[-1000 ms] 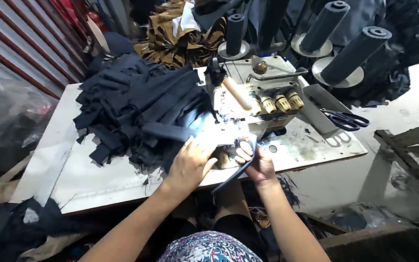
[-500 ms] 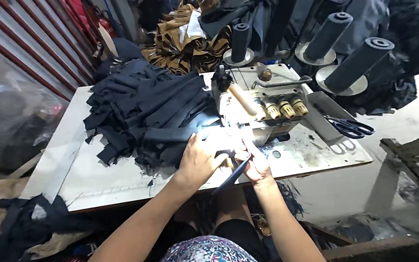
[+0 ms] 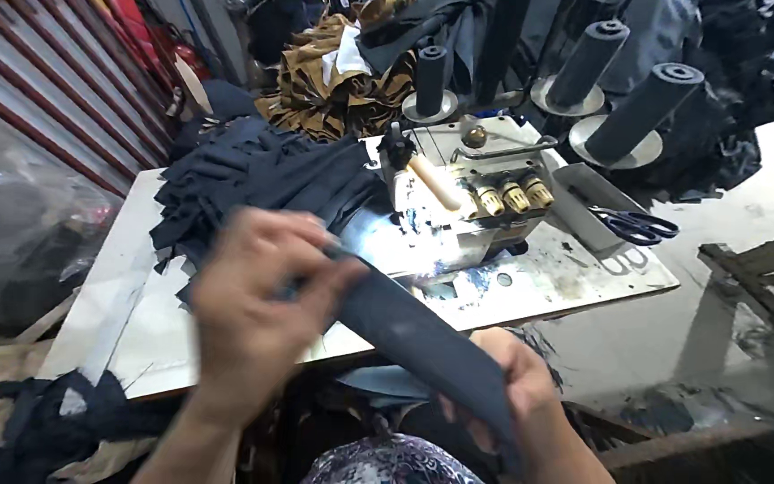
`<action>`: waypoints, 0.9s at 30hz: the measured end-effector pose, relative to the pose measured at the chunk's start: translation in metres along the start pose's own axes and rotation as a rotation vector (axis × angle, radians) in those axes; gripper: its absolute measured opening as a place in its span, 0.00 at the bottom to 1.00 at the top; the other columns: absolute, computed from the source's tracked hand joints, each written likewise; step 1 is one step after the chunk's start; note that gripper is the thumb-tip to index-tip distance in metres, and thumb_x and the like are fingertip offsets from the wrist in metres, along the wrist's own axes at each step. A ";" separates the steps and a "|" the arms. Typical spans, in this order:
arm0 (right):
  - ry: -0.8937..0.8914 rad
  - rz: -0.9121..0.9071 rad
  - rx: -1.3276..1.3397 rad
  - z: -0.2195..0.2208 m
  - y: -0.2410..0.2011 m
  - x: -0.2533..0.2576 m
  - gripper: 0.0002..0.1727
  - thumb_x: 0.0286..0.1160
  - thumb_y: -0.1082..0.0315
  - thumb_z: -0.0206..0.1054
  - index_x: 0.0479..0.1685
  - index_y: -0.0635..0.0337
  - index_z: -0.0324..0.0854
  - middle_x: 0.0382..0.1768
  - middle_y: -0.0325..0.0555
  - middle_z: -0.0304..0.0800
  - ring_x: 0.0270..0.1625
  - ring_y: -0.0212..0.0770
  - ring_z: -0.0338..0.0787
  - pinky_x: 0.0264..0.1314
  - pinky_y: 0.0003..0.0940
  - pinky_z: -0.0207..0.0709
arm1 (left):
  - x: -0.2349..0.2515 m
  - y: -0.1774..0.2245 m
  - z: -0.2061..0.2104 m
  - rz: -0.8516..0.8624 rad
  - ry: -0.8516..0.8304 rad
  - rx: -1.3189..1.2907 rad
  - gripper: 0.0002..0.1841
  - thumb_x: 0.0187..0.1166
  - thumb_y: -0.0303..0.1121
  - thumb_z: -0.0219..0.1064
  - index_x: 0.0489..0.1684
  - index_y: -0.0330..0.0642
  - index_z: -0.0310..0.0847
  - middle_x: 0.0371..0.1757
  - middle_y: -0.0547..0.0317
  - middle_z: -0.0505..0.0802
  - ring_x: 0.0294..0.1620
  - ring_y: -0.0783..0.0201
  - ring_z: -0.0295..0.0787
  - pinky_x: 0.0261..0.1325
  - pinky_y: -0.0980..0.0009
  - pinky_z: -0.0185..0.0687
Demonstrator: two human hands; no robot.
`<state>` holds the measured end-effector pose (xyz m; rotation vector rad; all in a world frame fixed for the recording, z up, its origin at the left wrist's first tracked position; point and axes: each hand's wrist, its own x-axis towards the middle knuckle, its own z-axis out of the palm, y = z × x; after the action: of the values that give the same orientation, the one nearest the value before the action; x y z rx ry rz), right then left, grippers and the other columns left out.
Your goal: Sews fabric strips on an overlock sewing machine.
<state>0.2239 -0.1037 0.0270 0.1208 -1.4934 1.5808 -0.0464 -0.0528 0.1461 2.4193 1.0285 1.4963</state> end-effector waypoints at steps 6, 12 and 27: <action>0.456 0.088 0.312 -0.042 0.032 0.003 0.13 0.76 0.52 0.71 0.38 0.52 0.90 0.27 0.31 0.89 0.30 0.28 0.88 0.43 0.30 0.87 | 0.020 -0.068 0.007 -0.107 -0.044 0.478 0.16 0.88 0.33 0.60 0.60 0.28 0.82 0.71 0.32 0.84 0.77 0.37 0.77 0.81 0.44 0.68; 0.589 0.045 0.551 -0.064 0.066 -0.019 0.14 0.79 0.53 0.67 0.43 0.54 0.84 0.29 0.32 0.83 0.31 0.26 0.83 0.40 0.21 0.78 | -0.057 -0.071 0.117 0.274 -0.424 0.180 0.17 0.86 0.39 0.60 0.62 0.46 0.91 0.64 0.54 0.93 0.69 0.54 0.89 0.78 0.53 0.77; 0.854 -0.109 0.667 -0.080 0.057 0.003 0.21 0.90 0.53 0.48 0.41 0.57 0.82 0.26 0.38 0.81 0.28 0.34 0.84 0.38 0.28 0.83 | -0.046 -0.053 0.118 0.100 -0.509 0.386 0.30 0.81 0.56 0.62 0.70 0.41 0.85 0.76 0.50 0.86 0.83 0.48 0.76 0.83 0.44 0.70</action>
<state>0.2250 -0.0266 -0.0340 -0.0921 -0.2820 1.6709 0.0129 -0.0118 0.0293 2.9203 1.1625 0.6651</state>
